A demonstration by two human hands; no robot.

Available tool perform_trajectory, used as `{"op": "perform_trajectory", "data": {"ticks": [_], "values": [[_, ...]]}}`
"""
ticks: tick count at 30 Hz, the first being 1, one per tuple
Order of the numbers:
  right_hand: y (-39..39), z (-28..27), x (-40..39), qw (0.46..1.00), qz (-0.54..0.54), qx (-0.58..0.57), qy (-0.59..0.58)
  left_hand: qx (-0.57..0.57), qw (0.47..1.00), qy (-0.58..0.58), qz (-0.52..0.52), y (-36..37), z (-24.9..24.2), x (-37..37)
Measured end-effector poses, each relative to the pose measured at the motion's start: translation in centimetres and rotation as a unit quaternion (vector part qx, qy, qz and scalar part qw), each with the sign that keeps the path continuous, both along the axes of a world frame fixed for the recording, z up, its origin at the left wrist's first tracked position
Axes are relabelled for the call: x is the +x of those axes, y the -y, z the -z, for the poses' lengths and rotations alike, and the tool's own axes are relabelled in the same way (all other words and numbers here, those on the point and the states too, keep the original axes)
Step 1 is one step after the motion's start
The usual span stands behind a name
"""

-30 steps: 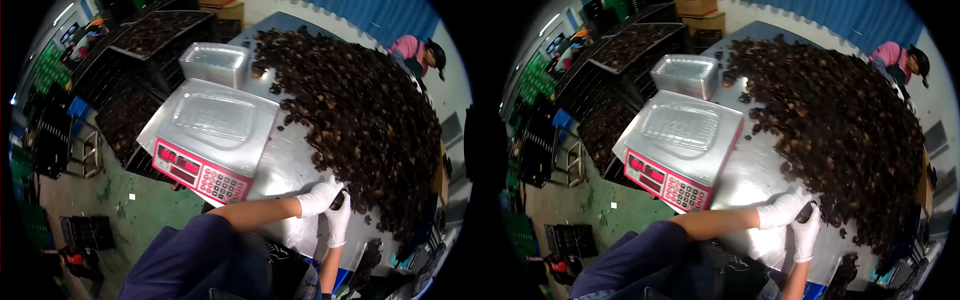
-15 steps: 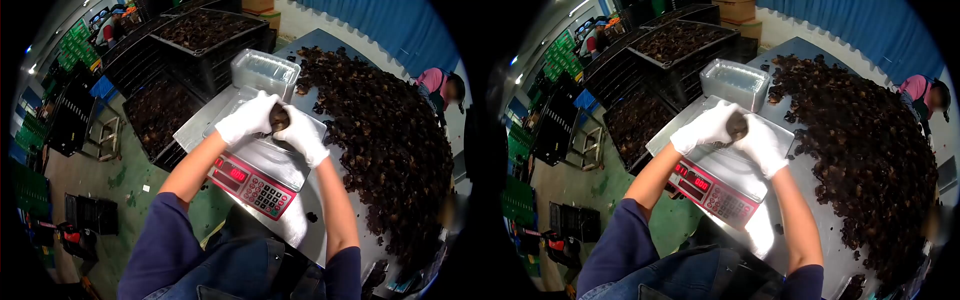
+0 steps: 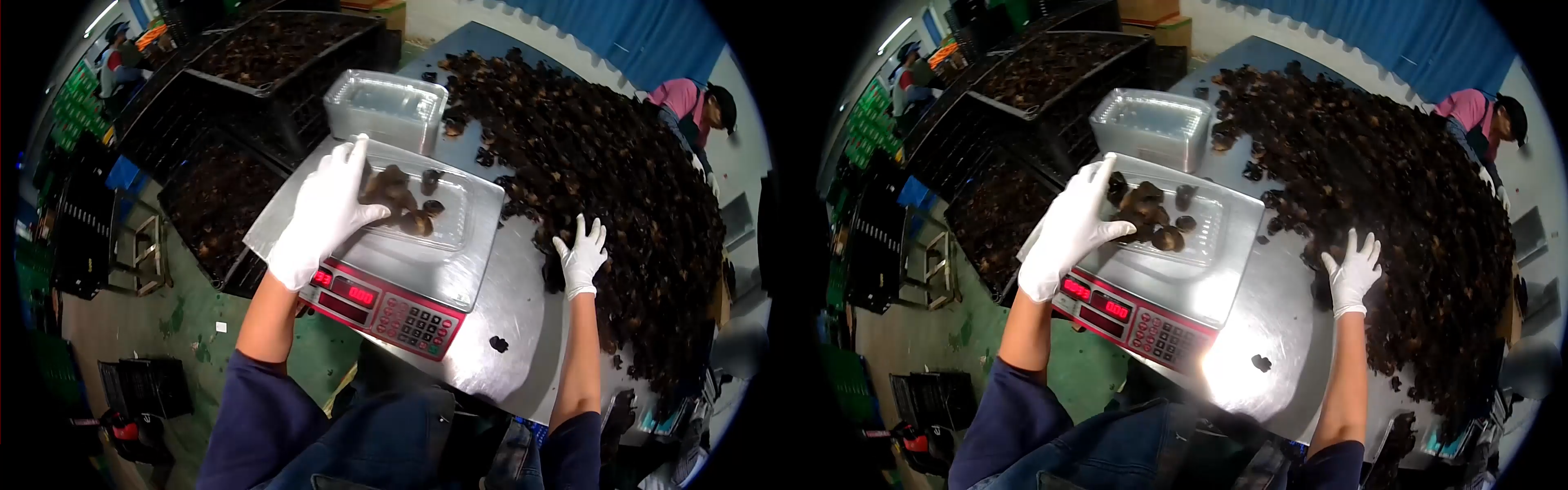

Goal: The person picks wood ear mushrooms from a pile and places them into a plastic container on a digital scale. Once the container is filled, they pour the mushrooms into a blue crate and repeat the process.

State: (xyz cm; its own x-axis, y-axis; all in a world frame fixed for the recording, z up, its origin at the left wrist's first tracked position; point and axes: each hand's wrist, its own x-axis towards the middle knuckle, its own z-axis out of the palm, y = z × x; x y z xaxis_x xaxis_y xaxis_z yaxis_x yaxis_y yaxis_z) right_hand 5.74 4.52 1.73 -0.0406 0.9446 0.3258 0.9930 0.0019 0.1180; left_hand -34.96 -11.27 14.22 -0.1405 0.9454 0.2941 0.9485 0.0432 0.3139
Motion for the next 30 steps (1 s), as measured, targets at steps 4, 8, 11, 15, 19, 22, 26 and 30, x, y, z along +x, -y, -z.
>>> {"op": "perform_trajectory", "data": {"ticks": [4,8,11,15,19,22,26,30], "values": [[6.2,0.6,3.9,0.979,-0.185,0.028,-0.082,0.097,0.975,0.110,0.167,3.2,-1.2,7.4],[13.2,2.0,7.0,0.980,-0.138,-0.003,-0.141,-0.049,0.890,0.012,0.453,5.7,4.4,17.3],[17.7,2.7,10.2,0.968,-0.133,-0.027,-0.212,-0.019,0.930,-0.058,0.363,5.9,10.4,22.7],[22.4,1.9,12.2,0.961,-0.081,-0.023,-0.264,-0.049,0.930,-0.092,0.353,4.7,15.5,25.5],[23.6,2.3,14.2,0.935,-0.026,0.043,-0.352,-0.151,0.884,0.043,0.440,4.9,15.7,27.5],[22.0,2.6,15.1,0.933,-0.005,0.065,-0.354,-0.012,0.900,0.082,0.427,3.9,14.0,29.4],[18.8,1.2,13.6,0.949,0.011,0.090,-0.303,0.073,0.955,-0.045,0.284,-2.3,13.4,32.4],[19.2,3.4,13.2,0.944,0.015,0.022,-0.330,0.010,0.959,-0.007,0.285,-5.6,15.8,33.6]]}}
